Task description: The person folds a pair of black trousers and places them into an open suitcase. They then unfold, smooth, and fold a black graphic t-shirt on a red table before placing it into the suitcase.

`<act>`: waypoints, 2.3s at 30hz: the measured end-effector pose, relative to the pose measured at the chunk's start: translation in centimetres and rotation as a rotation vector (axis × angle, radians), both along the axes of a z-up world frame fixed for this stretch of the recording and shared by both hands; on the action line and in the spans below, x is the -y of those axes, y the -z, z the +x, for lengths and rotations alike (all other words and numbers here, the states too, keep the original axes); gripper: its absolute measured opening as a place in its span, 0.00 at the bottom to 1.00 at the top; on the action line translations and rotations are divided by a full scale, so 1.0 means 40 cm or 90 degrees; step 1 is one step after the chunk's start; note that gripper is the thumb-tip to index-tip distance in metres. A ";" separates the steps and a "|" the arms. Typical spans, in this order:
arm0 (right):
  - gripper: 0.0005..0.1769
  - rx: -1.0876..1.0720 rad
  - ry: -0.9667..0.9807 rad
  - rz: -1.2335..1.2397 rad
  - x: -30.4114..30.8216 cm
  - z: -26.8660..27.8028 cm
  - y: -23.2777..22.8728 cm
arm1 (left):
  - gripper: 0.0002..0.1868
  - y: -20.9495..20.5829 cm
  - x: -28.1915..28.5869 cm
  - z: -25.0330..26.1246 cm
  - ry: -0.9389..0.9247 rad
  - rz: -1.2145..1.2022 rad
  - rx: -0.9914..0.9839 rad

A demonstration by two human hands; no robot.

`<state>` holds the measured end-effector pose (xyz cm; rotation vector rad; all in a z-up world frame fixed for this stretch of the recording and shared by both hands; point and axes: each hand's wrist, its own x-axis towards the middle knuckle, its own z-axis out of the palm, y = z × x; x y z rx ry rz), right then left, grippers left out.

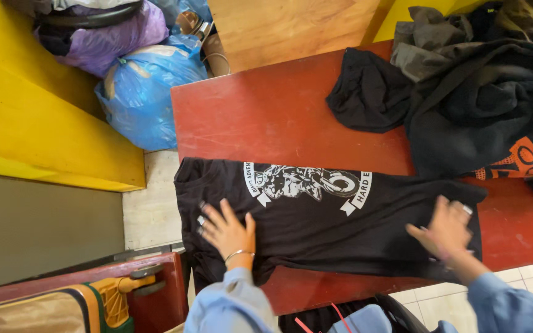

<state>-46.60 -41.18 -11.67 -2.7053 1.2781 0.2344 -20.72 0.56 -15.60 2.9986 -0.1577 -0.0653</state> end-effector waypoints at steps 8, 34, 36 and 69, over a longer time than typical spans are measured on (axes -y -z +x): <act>0.41 0.164 -0.328 0.034 -0.153 0.151 0.077 | 0.39 -0.008 0.171 0.108 0.302 -0.045 -0.046; 0.26 0.169 -0.245 -0.039 0.003 -0.239 -0.054 | 0.21 -0.081 0.075 -0.129 0.857 -0.276 0.100; 0.33 0.129 -0.378 0.013 -0.012 -0.254 -0.078 | 0.17 -0.071 0.059 -0.138 0.832 -0.200 0.093; 0.33 0.249 0.245 0.056 0.163 -0.321 0.124 | 0.35 -0.018 0.125 -0.233 0.287 -0.062 0.017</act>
